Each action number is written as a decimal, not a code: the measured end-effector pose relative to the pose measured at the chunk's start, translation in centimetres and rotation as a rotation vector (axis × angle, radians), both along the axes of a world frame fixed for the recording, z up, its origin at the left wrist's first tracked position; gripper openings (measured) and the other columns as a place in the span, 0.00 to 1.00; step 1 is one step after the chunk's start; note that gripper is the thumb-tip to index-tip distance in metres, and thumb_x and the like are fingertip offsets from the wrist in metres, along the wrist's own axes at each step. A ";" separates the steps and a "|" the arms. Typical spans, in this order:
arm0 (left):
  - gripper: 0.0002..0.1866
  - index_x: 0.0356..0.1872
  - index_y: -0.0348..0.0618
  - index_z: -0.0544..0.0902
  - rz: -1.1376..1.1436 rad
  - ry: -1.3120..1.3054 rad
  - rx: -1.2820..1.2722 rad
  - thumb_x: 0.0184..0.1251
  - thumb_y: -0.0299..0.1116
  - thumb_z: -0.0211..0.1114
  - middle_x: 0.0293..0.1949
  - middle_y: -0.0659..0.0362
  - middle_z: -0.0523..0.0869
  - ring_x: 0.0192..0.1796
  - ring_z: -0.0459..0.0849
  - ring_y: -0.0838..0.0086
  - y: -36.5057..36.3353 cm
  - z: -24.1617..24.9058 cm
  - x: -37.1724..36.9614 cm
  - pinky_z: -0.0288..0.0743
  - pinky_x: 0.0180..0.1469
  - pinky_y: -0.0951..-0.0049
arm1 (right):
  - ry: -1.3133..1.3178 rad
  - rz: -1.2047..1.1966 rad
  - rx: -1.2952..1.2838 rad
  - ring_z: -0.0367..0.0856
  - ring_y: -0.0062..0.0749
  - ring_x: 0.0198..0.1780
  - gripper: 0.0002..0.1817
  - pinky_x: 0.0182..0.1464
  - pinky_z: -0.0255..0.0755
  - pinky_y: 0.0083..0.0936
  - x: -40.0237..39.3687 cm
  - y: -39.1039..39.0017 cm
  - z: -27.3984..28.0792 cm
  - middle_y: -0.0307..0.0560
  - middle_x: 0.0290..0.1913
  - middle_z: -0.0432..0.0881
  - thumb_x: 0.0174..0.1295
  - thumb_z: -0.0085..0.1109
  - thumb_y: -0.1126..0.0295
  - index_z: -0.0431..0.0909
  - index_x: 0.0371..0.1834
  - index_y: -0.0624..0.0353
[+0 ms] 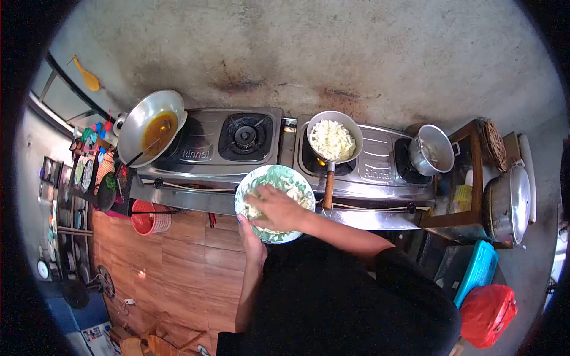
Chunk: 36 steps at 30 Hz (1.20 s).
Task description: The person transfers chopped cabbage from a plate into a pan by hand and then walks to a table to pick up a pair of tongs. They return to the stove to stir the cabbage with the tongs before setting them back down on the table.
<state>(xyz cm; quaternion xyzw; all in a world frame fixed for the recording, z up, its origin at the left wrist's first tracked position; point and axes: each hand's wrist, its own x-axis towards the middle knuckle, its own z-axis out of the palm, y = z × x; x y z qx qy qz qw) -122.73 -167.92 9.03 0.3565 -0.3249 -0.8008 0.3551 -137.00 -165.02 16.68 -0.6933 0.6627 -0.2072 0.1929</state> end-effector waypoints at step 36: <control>0.34 0.70 0.34 0.59 -0.064 0.025 -0.048 0.79 0.54 0.37 0.66 0.49 0.69 0.67 0.69 0.65 -0.3 0.2 -0.3 0.64 0.68 0.64 | 0.014 -0.110 0.013 0.64 0.58 0.66 0.32 0.65 0.64 0.47 -1.3 1.1 2.1 0.64 0.63 0.65 0.59 0.63 0.62 0.65 0.66 0.56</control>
